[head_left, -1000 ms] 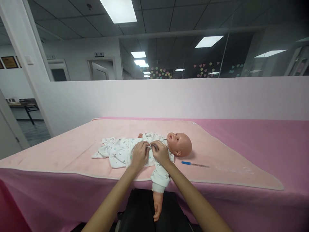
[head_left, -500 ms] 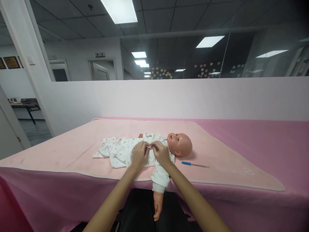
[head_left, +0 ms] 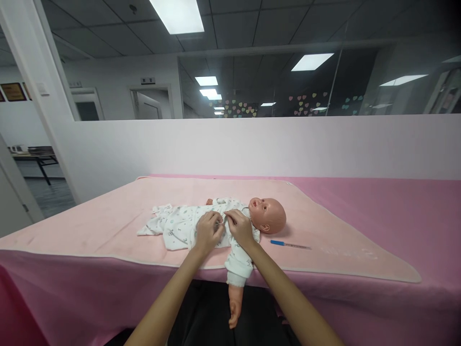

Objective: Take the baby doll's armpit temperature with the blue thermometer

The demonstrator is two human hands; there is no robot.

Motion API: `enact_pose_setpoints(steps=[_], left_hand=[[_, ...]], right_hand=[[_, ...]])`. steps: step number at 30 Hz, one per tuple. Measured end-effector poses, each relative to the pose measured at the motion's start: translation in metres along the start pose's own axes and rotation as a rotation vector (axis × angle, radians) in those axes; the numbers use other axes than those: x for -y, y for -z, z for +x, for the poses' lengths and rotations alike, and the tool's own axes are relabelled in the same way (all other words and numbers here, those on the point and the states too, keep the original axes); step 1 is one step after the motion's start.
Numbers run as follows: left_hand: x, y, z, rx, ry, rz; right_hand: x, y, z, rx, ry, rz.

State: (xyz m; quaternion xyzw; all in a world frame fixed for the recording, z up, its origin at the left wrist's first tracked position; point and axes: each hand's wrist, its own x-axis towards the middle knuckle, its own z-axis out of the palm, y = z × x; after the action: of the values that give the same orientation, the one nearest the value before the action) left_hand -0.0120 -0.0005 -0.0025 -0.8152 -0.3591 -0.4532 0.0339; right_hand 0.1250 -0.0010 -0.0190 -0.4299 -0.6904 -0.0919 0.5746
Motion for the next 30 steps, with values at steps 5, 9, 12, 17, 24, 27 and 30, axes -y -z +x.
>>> enact_pose_setpoints(steps=[5,9,12,17,24,27,30], left_hand=[[0.0,0.0,-0.001,-0.083,-0.006,0.071],[0.007,0.001,-0.002,-0.291,0.11,0.142],[0.019,0.003,-0.003,-0.456,0.26,0.133],[0.033,0.006,-0.004,-0.581,0.434,0.06],[0.02,0.01,-0.005,-0.416,0.391,-0.006],[0.016,0.011,-0.006,-0.384,0.387,-0.051],[0.017,0.009,-0.007,-0.389,0.367,-0.07]], right_hand=[[0.0,0.001,0.0,-0.033,-0.005,0.018],[0.001,0.002,0.0,-0.06,-0.021,0.021],[0.001,0.002,0.001,-0.058,-0.023,0.024],[0.001,0.003,-0.002,-0.017,0.014,-0.059],[0.016,0.002,0.004,0.157,0.353,-0.332],[0.026,-0.004,0.011,0.29,0.506,-0.355],[0.03,-0.011,0.013,0.302,0.488,-0.394]])
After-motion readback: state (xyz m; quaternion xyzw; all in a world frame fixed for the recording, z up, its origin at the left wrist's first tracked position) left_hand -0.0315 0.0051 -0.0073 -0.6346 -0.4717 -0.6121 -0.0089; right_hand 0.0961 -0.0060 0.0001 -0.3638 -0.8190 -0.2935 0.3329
